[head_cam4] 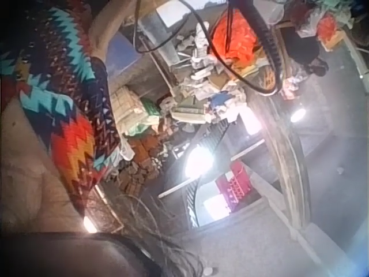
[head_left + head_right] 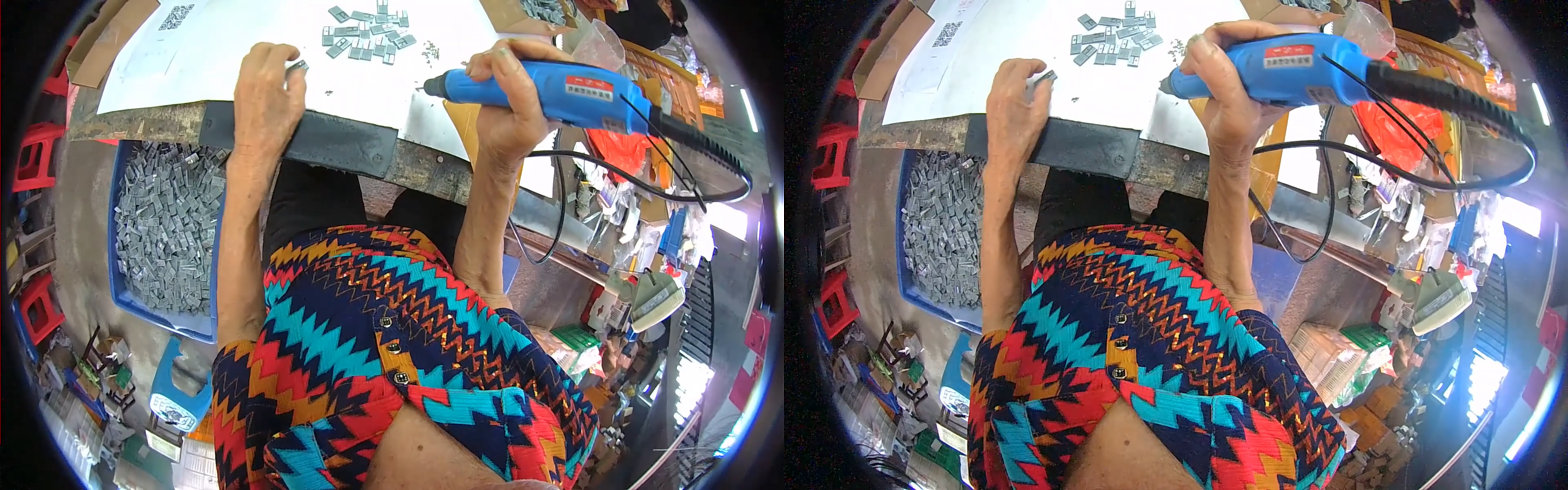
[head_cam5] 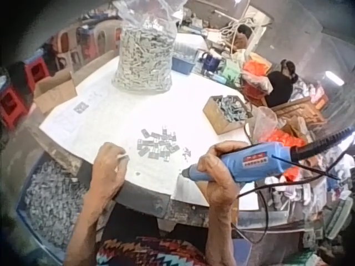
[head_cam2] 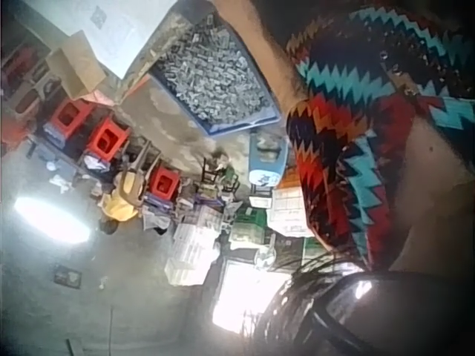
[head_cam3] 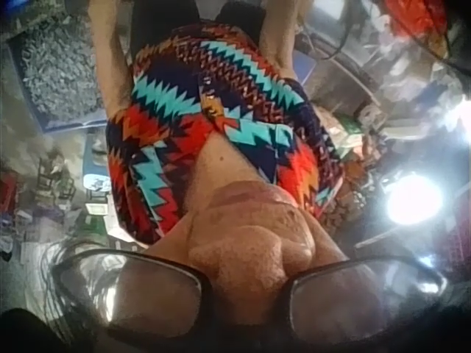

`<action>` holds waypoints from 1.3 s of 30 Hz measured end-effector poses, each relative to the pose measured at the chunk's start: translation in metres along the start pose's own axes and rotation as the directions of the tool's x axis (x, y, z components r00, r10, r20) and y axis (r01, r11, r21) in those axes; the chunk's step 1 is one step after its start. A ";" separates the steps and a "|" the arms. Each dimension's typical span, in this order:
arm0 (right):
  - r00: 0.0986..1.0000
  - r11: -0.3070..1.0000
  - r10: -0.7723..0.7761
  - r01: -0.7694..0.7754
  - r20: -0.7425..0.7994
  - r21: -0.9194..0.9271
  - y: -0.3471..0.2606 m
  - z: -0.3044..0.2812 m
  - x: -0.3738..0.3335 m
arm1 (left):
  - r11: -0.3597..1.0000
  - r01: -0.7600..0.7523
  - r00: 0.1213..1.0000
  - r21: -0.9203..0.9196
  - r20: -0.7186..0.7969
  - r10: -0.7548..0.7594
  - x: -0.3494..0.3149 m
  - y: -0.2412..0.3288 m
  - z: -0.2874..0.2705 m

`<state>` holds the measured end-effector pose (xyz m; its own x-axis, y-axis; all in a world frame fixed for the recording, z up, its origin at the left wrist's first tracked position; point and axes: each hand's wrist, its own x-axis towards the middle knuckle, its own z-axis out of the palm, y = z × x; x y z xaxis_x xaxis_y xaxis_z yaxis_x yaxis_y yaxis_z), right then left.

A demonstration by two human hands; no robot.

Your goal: Assembling small metal components using a handheld electric screwdriver at a workbench.

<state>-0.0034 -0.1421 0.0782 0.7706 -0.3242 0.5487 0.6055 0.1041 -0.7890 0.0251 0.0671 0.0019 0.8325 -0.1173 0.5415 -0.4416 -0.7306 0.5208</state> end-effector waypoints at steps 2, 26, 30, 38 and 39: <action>1.000 0.999 -0.003 0.003 -0.003 0.041 -0.002 -0.006 0.000 | 0.986 0.013 0.999 -0.167 0.050 -0.004 -0.003 0.016 0.008; 0.999 0.975 -0.017 0.007 0.046 0.220 -0.020 -0.008 -0.006 | 0.935 0.033 0.998 -0.352 0.056 -0.014 -0.019 0.073 0.045; 0.999 0.958 0.036 -0.028 -0.023 0.286 -0.025 0.000 -0.007 | 0.945 0.029 0.998 -0.325 0.069 -0.007 -0.019 0.075 0.044; 1.000 0.963 0.025 -0.023 -0.001 0.268 -0.022 0.001 -0.008 | 0.947 0.029 0.997 -0.320 0.077 -0.005 -0.021 0.075 0.044; 0.999 0.960 0.032 -0.029 -0.007 0.278 -0.022 0.001 -0.008 | 0.947 0.034 0.997 -0.319 0.082 -0.008 -0.021 0.075 0.044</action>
<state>-0.0226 -0.1409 0.0920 0.7881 -0.3274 0.5212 0.6145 0.3710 -0.6962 -0.0105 -0.0148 0.0007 0.8607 -0.1657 0.4813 -0.4966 -0.4812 0.7224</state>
